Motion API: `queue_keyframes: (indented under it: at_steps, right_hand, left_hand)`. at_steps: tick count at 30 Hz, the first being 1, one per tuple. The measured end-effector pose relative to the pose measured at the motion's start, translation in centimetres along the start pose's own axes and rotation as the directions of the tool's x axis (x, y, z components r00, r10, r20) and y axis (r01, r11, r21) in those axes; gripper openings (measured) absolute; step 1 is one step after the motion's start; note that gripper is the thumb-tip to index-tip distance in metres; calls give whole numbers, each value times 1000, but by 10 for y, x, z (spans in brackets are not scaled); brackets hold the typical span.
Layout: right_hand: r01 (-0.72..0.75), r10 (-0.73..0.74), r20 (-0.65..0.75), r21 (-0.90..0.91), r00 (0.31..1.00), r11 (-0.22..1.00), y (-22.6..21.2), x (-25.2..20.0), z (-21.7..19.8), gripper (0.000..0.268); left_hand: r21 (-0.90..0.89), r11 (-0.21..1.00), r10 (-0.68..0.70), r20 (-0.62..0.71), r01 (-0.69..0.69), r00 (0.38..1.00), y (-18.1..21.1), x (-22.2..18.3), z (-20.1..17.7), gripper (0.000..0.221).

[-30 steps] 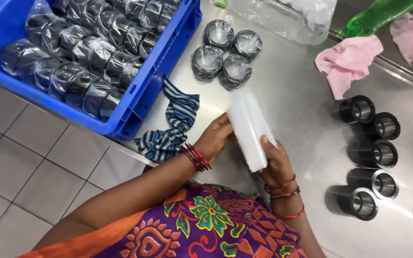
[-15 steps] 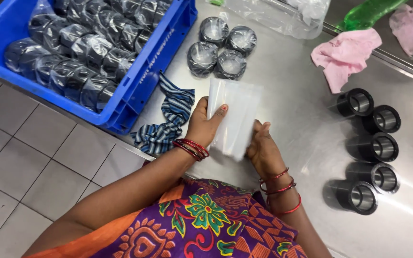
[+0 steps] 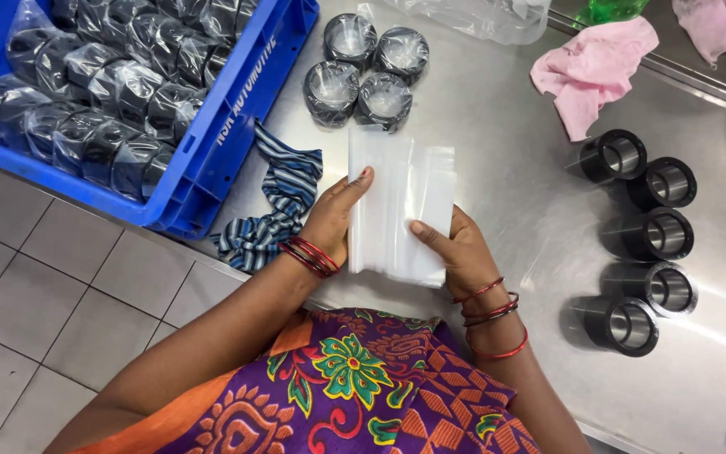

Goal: The person wraps individual black circular metal parts in plastic, places them into a blue plastic crate, and wipes a part with a cloth.

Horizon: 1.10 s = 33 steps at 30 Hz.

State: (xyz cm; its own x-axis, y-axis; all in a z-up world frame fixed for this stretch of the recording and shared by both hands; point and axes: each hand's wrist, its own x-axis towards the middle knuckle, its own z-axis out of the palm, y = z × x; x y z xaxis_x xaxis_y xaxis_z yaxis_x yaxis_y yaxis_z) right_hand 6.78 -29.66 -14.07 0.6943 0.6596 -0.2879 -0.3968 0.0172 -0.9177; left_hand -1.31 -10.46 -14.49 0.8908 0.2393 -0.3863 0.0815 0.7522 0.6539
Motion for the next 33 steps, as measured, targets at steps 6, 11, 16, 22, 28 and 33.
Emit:
queue_keyframes:
  at_steps: [6,11,16,22,28,33]
  right_hand:
    - [85,-99,-92,-141,991,986,-7,-9,0,47]
    - [143,-165,-86,-215,983,966,-22,-18,-2,43]
    - [132,-170,-150,-232,974,964,-41,-24,-24,38]
    - [377,-462,-15,-555,887,741,-47,-19,-68,17]
    - [473,-579,355,-879,734,61,-49,-14,-65,33]
    - [441,-373,428,-896,823,-56,-39,-11,-96,46]
  left_hand:
    - [-65,996,-64,72,68,995,2,-2,-2,69]
    - [325,937,117,43,-125,992,-20,16,-11,72]
    - [427,898,85,67,-105,994,-23,24,-22,51]
    - [695,585,195,380,-419,904,33,8,8,22]
    - [565,-418,115,809,-711,576,67,1,12,46]
    - [609,-476,-18,714,-634,700,57,-4,-15,56]
